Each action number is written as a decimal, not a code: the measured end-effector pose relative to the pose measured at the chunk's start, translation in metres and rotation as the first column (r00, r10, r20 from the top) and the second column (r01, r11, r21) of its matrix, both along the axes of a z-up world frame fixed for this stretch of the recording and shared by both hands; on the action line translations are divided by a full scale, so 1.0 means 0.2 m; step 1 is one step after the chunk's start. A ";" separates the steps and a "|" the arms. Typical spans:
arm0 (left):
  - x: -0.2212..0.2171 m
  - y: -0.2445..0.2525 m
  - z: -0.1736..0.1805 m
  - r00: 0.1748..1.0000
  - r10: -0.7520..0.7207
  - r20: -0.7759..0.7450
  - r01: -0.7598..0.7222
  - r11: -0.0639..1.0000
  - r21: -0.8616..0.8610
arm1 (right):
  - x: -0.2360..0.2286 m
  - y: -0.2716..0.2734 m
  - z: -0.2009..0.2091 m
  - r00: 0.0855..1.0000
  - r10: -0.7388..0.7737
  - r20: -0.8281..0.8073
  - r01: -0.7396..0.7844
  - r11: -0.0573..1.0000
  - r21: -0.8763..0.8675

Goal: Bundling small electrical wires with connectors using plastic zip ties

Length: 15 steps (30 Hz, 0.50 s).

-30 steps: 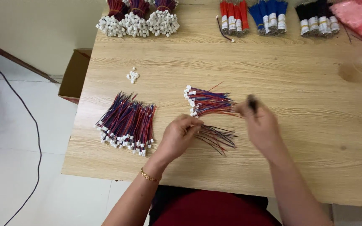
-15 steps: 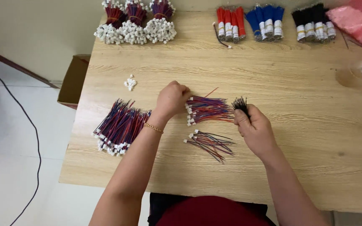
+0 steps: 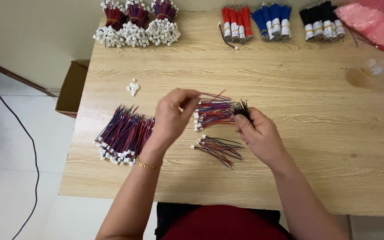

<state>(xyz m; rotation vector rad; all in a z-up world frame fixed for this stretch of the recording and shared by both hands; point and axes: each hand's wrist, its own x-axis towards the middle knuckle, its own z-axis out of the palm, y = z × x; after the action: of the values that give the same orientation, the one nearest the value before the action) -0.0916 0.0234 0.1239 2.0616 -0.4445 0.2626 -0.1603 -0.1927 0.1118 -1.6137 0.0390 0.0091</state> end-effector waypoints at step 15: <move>-0.23 -0.15 -0.06 0.906 -0.301 -0.296 0.105 0.840 -0.532 | -0.10 0.10 0.24 0.996 0.013 0.086 0.017 0.939 -0.344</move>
<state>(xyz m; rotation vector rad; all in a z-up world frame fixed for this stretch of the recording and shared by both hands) -0.1386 -0.0069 0.1120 1.4800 -0.3176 -0.1370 -0.1798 -0.1732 0.1595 -1.9640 -0.0274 -0.0739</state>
